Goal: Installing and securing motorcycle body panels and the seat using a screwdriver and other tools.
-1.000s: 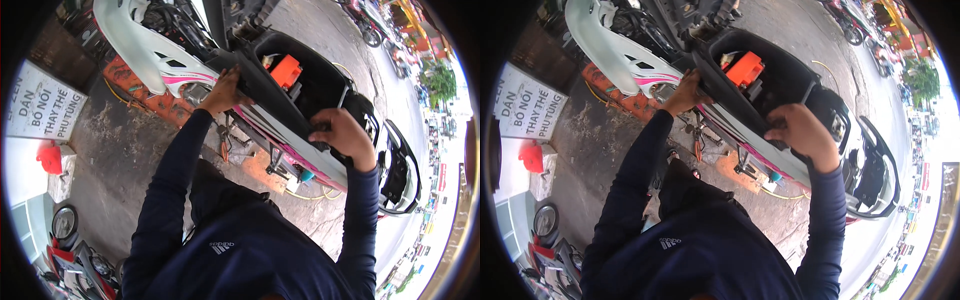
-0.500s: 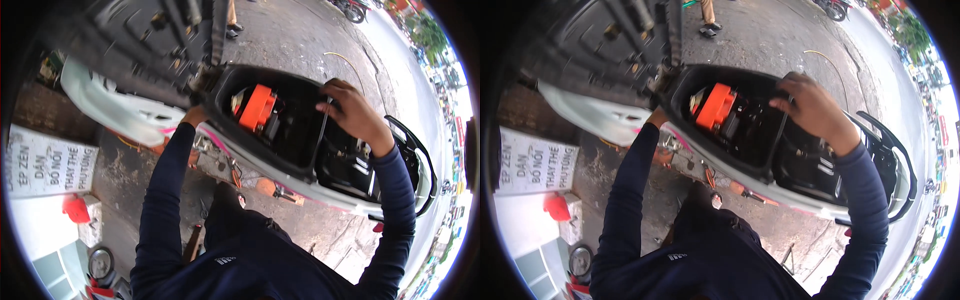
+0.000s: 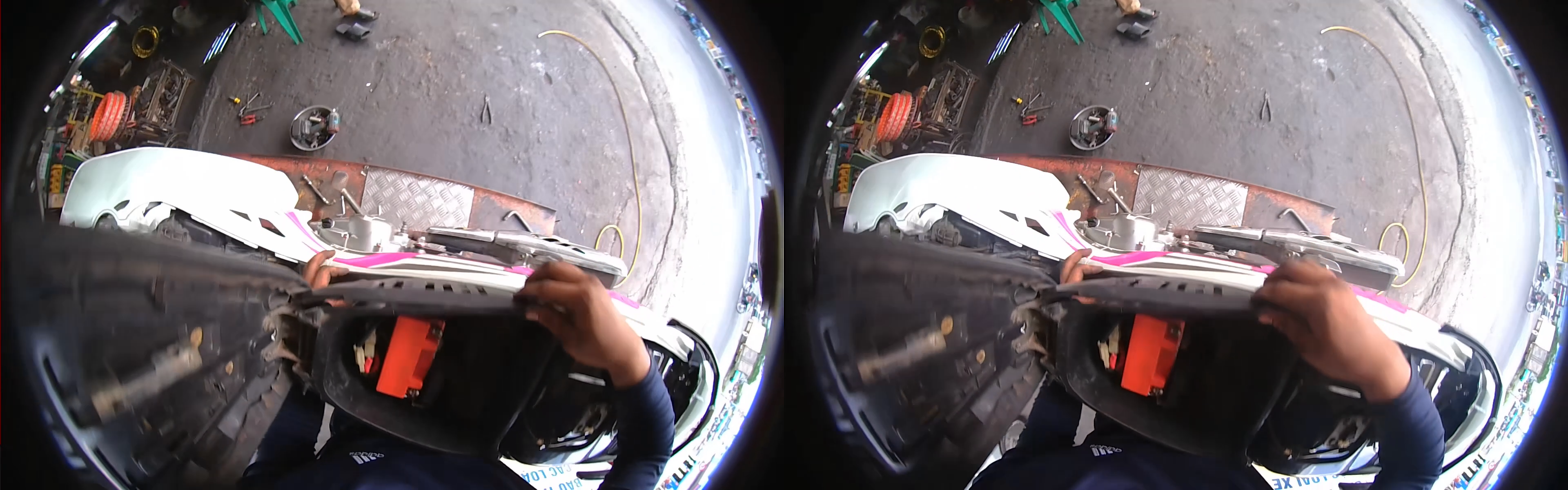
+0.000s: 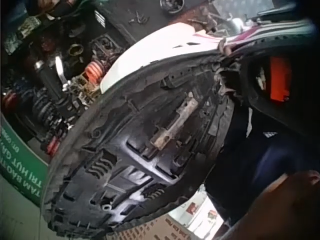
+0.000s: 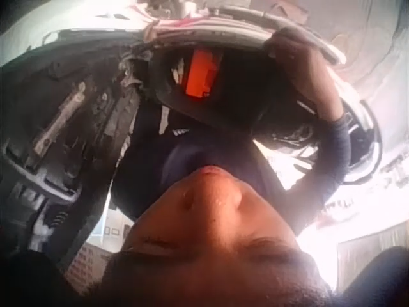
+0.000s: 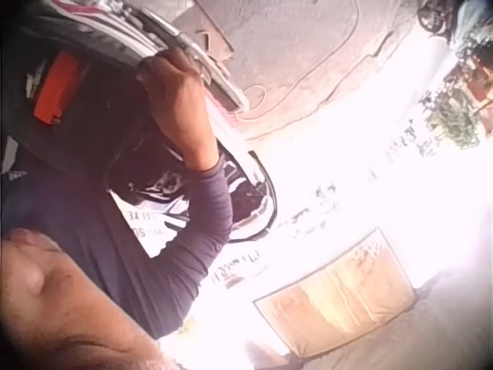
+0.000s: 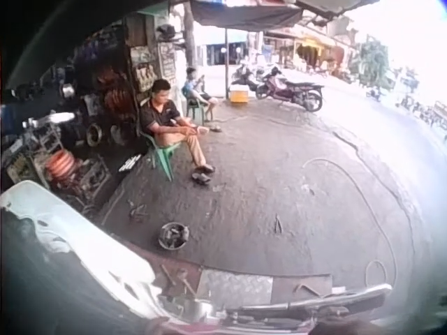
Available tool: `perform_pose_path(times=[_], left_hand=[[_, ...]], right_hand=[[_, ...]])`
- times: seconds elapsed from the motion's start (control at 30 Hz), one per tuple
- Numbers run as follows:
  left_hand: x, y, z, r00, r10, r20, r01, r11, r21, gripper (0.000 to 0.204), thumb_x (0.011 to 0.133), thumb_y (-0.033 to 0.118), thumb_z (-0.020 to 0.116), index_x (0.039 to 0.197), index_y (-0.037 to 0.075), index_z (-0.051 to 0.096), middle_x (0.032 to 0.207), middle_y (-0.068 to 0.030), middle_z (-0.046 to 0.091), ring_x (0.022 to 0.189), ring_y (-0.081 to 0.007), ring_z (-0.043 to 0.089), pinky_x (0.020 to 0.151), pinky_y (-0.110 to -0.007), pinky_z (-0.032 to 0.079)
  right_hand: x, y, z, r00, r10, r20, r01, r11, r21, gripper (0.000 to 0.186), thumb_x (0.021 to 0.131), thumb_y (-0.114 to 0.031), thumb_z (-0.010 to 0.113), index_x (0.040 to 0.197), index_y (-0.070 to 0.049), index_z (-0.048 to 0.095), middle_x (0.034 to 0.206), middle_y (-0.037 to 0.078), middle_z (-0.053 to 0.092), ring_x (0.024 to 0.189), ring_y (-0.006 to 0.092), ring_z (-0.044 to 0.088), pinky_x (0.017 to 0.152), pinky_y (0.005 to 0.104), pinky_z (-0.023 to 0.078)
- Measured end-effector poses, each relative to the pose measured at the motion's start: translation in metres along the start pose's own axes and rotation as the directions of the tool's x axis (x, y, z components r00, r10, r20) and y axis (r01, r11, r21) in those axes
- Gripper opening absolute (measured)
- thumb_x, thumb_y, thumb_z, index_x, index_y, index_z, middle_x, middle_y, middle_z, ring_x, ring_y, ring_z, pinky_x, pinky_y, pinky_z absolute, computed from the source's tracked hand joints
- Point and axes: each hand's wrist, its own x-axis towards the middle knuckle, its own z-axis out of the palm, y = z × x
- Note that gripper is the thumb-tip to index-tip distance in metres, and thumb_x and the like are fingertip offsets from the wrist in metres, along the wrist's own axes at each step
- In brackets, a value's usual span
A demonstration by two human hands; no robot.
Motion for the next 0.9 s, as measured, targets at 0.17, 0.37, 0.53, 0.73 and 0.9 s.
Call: perform_pose_path(times=[0.17,0.37,0.53,0.73,0.9], left_hand=[[0.011,0.046,-0.012,0.977,-0.176,-0.122,0.198,0.959,0.203,0.079,0.068,0.059,0.076,0.120,0.003,0.057,0.128,-0.0196,0.054,0.127,-0.0384,0.047,0.107,-0.052,0.031],[0.033,0.041,-0.018,0.927,-0.249,0.282,0.189,0.956,0.224,0.099,0.076,0.085,0.038,0.134,0.005,0.050,0.133,-0.0158,0.052,0.133,-0.0361,0.041,0.112,-0.061,0.015],[0.046,0.045,-0.022,0.842,-0.232,0.487,0.088,0.949,0.301,0.080,0.085,0.074,0.040,0.131,0.011,0.054,0.138,-0.0090,0.049,0.137,-0.0331,0.036,0.111,-0.063,0.010],[0.082,0.059,-0.012,0.787,-0.001,0.617,0.032,0.999,-0.039,0.064,0.086,0.061,0.052,0.120,0.007,0.062,0.126,-0.0097,0.060,0.117,-0.0303,0.055,0.107,-0.050,0.032],[0.079,0.058,-0.006,0.835,0.046,0.548,-0.044,0.999,-0.016,0.064,0.085,0.059,0.055,0.118,0.005,0.063,0.121,-0.0125,0.062,0.113,-0.0328,0.056,0.100,-0.044,0.038]], right_hand=[[0.014,-0.012,0.004,0.995,0.055,0.079,-0.041,0.985,-0.168,0.033,0.073,-0.013,0.075,0.103,-0.004,0.064,0.100,0.011,0.057,0.093,0.0314,0.055,0.082,0.0407,0.044],[0.019,-0.014,0.006,0.995,0.030,0.092,-0.009,0.976,-0.216,0.038,0.066,-0.005,0.070,0.103,-0.002,0.064,0.099,0.012,0.062,0.088,0.0302,0.059,0.080,0.0428,0.043],[0.024,-0.013,0.004,0.989,0.123,0.079,-0.103,0.970,-0.221,0.032,0.063,-0.002,0.069,0.095,-0.001,0.066,0.094,0.011,0.067,0.086,0.0275,0.060,0.079,0.0396,0.042],[0.025,-0.014,0.007,0.960,0.279,0.002,-0.274,0.942,-0.196,0.029,0.062,-0.001,0.070,0.090,-0.003,0.066,0.090,0.010,0.064,0.087,0.0289,0.056,0.079,0.0409,0.042],[0.024,-0.008,0.000,0.939,0.338,0.060,-0.325,0.933,-0.155,0.025,0.064,-0.001,0.071,0.088,-0.007,0.068,0.089,0.009,0.059,0.087,0.0314,0.055,0.078,0.0415,0.043]])
